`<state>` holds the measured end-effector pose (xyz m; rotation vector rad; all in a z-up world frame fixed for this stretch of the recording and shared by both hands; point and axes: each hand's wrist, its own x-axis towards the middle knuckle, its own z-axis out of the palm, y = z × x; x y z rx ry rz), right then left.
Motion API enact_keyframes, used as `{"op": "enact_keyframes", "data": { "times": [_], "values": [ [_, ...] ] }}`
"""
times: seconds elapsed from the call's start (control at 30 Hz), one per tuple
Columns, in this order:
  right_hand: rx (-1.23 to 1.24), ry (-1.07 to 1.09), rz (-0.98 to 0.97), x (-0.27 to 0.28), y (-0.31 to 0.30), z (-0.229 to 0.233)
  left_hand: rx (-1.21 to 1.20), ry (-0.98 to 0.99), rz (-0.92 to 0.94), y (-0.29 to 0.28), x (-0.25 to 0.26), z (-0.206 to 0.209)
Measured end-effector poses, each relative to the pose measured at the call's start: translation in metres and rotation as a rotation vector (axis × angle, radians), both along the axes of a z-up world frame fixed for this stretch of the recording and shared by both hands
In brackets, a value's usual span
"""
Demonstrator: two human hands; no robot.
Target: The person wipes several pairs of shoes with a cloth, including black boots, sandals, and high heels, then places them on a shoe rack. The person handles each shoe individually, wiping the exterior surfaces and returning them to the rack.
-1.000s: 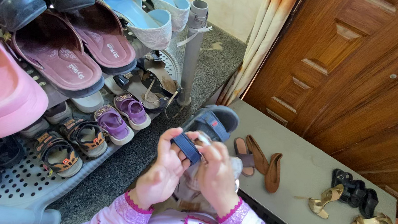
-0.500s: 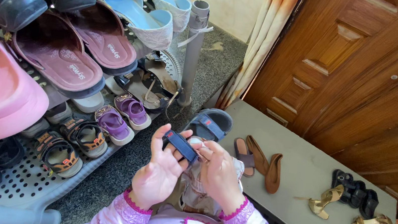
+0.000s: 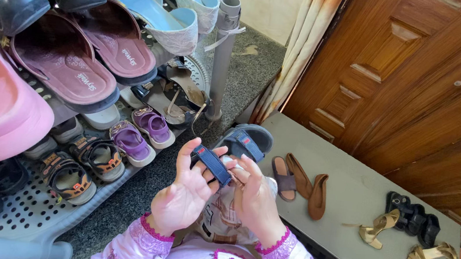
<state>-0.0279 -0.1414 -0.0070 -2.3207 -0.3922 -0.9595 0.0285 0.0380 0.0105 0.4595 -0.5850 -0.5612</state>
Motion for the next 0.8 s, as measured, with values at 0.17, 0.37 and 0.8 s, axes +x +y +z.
{"op": "enact_keyframes", "data": {
  "times": [0.17, 0.37, 0.8],
  "values": [
    [-0.103, 0.061, -0.188, -0.006, 0.001, 0.008, -0.061, 0.08, 0.007, 0.001, 0.002, 0.009],
    [-0.097, -0.117, -0.064, -0.012, -0.026, 0.014, -0.036, 0.041, 0.017, 0.005, 0.002, 0.007],
    [-0.183, -0.075, -0.417, -0.022, -0.048, 0.037, 0.188, -0.182, -0.066, 0.0, -0.004, -0.019]
  ]
}}
